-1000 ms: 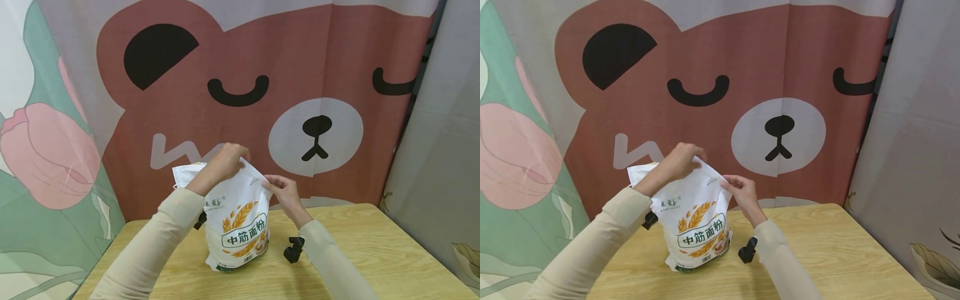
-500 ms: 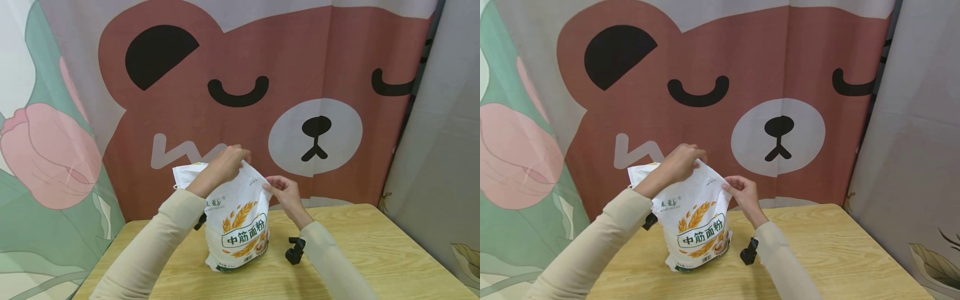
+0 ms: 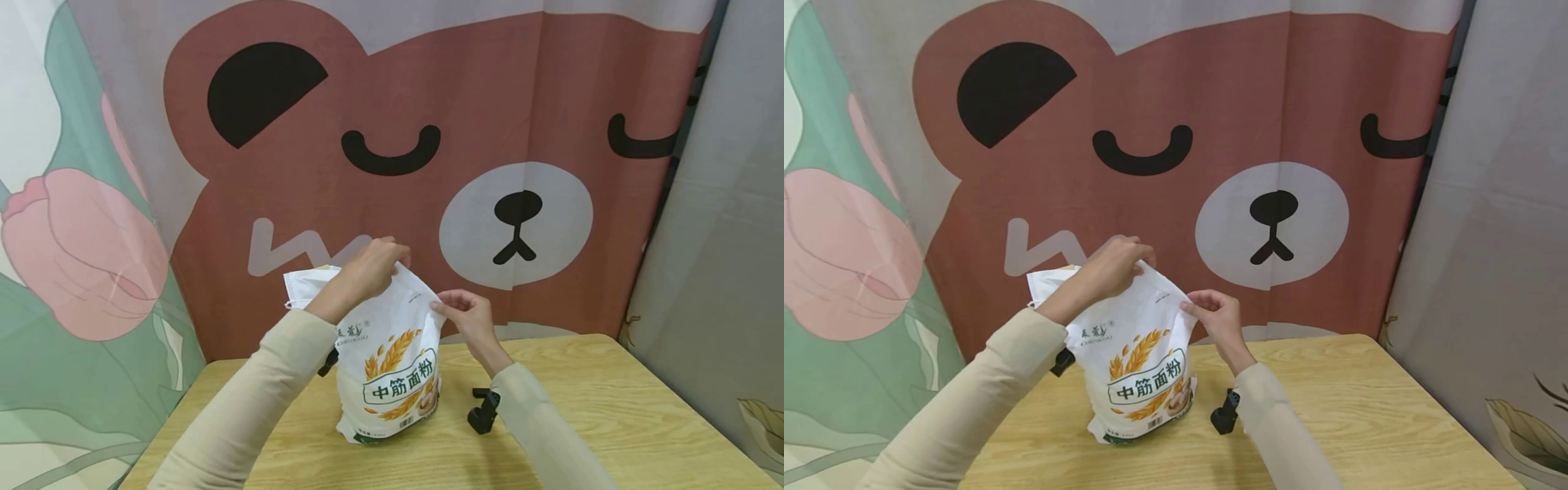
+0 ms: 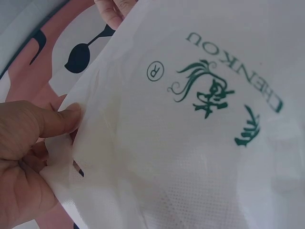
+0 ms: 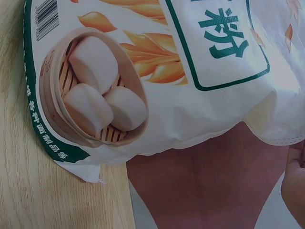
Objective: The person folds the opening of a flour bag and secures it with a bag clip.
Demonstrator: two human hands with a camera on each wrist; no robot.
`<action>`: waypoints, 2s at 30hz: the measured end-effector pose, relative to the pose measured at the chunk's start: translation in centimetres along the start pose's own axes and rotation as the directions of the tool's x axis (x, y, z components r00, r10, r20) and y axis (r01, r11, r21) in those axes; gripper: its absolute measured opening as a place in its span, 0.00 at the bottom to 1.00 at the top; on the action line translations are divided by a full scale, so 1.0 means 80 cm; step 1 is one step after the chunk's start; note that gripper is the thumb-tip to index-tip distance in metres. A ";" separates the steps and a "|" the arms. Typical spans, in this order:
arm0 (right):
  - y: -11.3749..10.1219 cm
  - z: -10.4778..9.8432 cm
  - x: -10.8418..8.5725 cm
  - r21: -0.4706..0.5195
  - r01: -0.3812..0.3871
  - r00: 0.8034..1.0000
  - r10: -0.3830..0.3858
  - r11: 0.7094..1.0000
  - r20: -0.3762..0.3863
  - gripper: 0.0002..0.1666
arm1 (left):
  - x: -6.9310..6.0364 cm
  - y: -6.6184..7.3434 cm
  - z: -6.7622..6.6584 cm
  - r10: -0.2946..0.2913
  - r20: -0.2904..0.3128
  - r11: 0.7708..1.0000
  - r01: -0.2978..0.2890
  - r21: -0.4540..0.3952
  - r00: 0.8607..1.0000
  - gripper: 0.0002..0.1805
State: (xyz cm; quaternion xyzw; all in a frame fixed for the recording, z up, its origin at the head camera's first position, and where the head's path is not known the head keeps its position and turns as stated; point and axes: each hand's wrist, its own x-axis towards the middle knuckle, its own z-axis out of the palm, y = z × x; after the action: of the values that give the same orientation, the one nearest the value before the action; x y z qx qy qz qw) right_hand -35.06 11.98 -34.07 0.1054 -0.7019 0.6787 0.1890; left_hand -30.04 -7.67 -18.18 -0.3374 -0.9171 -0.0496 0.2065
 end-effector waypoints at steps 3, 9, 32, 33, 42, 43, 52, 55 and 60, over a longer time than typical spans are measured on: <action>0.000 0.000 -0.001 0.002 0.000 1.000 0.000 1.000 0.004 0.16 | 0.000 0.000 0.000 0.003 -0.006 1.000 -0.003 0.000 1.000 0.13; -0.001 -0.001 0.000 -0.005 0.005 1.000 -0.005 1.000 0.005 0.16 | 0.000 0.000 0.002 -0.004 -0.025 1.000 0.003 -0.020 1.000 0.14; -0.006 0.004 -0.003 -0.079 0.054 0.998 -0.057 0.995 -0.038 0.12 | -0.011 0.004 0.015 0.061 -0.137 0.996 -0.052 0.066 0.989 0.15; -0.006 0.005 -0.003 -0.078 0.058 0.997 -0.061 0.995 -0.041 0.12 | -0.012 0.005 0.016 0.070 -0.141 0.994 -0.058 0.090 0.988 0.15; -0.004 0.006 -0.001 -0.078 0.085 0.994 -0.089 0.993 -0.060 0.13 | -0.016 0.011 0.023 0.096 -0.179 0.950 -0.036 0.311 0.979 0.13; -0.004 0.006 -0.001 -0.079 0.085 0.994 -0.090 0.993 -0.061 0.13 | -0.016 0.011 0.024 0.103 -0.188 0.944 -0.037 0.329 0.977 0.13; -0.005 0.005 -0.003 -0.112 0.109 0.991 -0.116 0.988 -0.063 0.10 | -0.016 0.009 0.026 0.150 -0.223 0.928 -0.059 0.368 0.963 0.12; -0.006 0.004 -0.005 -0.138 0.124 0.989 -0.133 0.983 -0.061 0.10 | -0.016 0.008 0.027 0.163 -0.225 0.925 -0.069 0.374 0.961 0.12; -0.005 0.004 -0.007 -0.177 0.167 0.981 -0.181 0.970 -0.064 0.10 | -0.018 0.006 0.027 0.180 -0.224 0.925 -0.087 0.370 0.958 0.11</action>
State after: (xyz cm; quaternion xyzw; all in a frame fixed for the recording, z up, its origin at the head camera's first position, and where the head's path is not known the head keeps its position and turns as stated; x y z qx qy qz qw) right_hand -34.43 11.56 -33.91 0.1228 -0.7375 0.6003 0.2840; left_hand -29.49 -7.62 -20.75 -0.3474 -0.8514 0.0886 0.3828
